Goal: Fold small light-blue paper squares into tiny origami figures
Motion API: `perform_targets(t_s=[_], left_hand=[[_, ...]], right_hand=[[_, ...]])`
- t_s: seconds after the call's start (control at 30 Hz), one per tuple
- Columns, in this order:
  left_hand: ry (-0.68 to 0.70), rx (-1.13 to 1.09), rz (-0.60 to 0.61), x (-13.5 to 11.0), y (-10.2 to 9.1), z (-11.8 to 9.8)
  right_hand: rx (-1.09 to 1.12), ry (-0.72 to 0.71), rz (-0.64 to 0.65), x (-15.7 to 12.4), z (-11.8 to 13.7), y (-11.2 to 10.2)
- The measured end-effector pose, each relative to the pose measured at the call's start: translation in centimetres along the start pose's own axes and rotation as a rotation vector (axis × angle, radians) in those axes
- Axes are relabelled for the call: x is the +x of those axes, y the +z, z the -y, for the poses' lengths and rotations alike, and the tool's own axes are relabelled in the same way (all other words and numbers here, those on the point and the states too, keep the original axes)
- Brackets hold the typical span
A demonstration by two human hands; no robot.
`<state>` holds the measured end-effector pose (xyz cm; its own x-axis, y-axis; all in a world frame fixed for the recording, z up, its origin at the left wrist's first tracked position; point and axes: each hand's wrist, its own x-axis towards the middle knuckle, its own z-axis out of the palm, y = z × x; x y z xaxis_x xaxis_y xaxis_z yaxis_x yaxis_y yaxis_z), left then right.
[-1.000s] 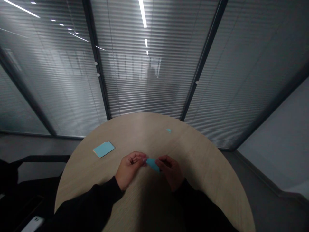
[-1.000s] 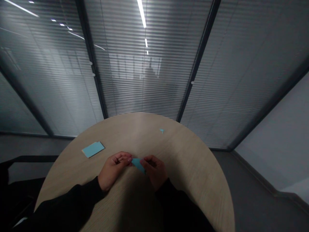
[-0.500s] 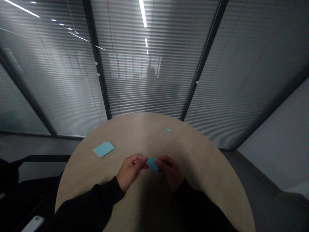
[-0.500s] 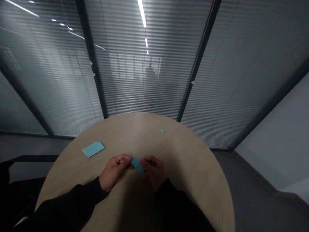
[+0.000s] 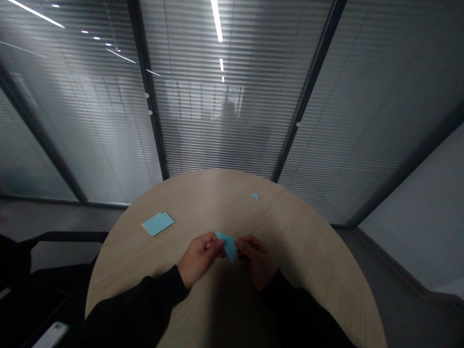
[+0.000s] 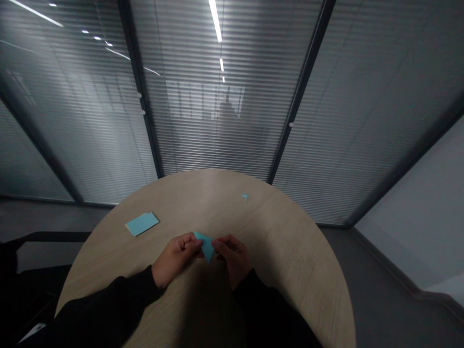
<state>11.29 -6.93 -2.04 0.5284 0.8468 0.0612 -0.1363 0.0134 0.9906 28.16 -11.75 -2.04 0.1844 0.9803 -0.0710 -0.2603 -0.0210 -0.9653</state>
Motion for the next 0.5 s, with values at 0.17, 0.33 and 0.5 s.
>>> perform_targets(t_s=[0.17,0.33,0.5], left_hand=[[0.036,-0.008,-0.028,0.02,-0.06,0.17],[-0.009,0.033,0.158,-0.28,0.27,-0.14],[-0.043,0.04,0.143,-0.36,0.41,-0.4]], right_hand=[[0.004,0.004,-0.004,-0.05,-0.06,0.05],[0.165,0.066,0.04,-0.08,-0.23,0.28],[0.176,0.058,-0.02,-0.16,-0.24,0.58]])
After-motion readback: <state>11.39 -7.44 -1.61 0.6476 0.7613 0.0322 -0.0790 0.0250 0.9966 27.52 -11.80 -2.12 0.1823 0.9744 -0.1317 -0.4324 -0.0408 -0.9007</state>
